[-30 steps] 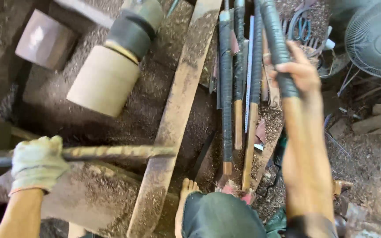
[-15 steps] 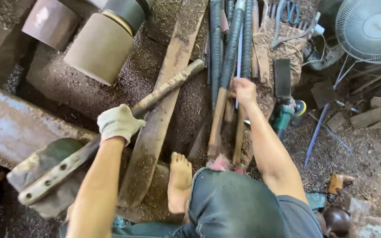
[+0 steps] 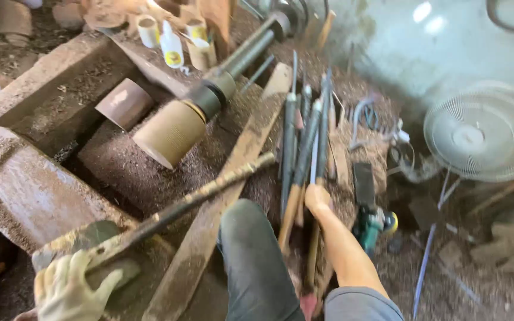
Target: The person sits at a foot-treadle lathe and shapes a rotating cylindrical wooden blank with a hand chisel, steadying the tool on a wooden rest. They periodically stop, measure the blank with a ruler, reposition the workpiece, and resume cutting to shape the cylinder.
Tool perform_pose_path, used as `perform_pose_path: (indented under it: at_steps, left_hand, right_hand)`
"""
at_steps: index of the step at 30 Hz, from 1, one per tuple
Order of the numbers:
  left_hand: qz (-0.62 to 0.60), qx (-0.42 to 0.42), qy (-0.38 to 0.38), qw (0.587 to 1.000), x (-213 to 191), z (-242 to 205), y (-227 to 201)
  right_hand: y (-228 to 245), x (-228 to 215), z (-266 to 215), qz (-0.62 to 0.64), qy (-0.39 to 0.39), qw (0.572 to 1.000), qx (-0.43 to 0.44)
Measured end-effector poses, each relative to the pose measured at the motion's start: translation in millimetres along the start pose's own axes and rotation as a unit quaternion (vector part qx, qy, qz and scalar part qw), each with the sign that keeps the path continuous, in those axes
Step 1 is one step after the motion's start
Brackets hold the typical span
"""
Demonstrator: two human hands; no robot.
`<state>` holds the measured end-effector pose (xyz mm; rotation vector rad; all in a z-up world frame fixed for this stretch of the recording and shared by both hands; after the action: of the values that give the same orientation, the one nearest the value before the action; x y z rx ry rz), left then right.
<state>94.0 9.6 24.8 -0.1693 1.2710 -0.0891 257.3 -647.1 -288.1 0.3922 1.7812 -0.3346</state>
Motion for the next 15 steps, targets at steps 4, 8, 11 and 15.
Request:
perform_pose_path:
  at_steps: [4,8,11,15]
  left_hand:
    - [-0.021,-0.060,-0.008,0.998,-16.5,37.7,-16.5]
    - [-0.145,-0.053,0.117,0.981,26.4,95.7,-45.3]
    - [-0.199,-0.074,0.251,0.944,128.2,85.3,-36.7]
    - [-0.171,-0.115,0.242,0.948,163.7,78.9,-14.1]
  right_hand:
    - [-7.8,2.3,11.2,-0.050,0.028,0.998,0.026]
    - [-5.5,-87.8,-49.5,-0.061,0.112,0.992,-0.008]
    - [-143.5,-61.7,-38.7,0.185,0.040,0.981,0.037]
    - [-291.5,-18.5,2.5,0.263,0.146,0.954,-0.007]
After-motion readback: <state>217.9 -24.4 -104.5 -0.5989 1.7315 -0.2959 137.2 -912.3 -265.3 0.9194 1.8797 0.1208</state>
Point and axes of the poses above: each hand's wrist, its own z-axis towards the middle knuckle, its own x-axis out of the palm, y = z × x, the point moved 10 cm from there along z, towards the middle knuckle, and after that the axes turned 9 degrees about -z, right-handed, at the moved point
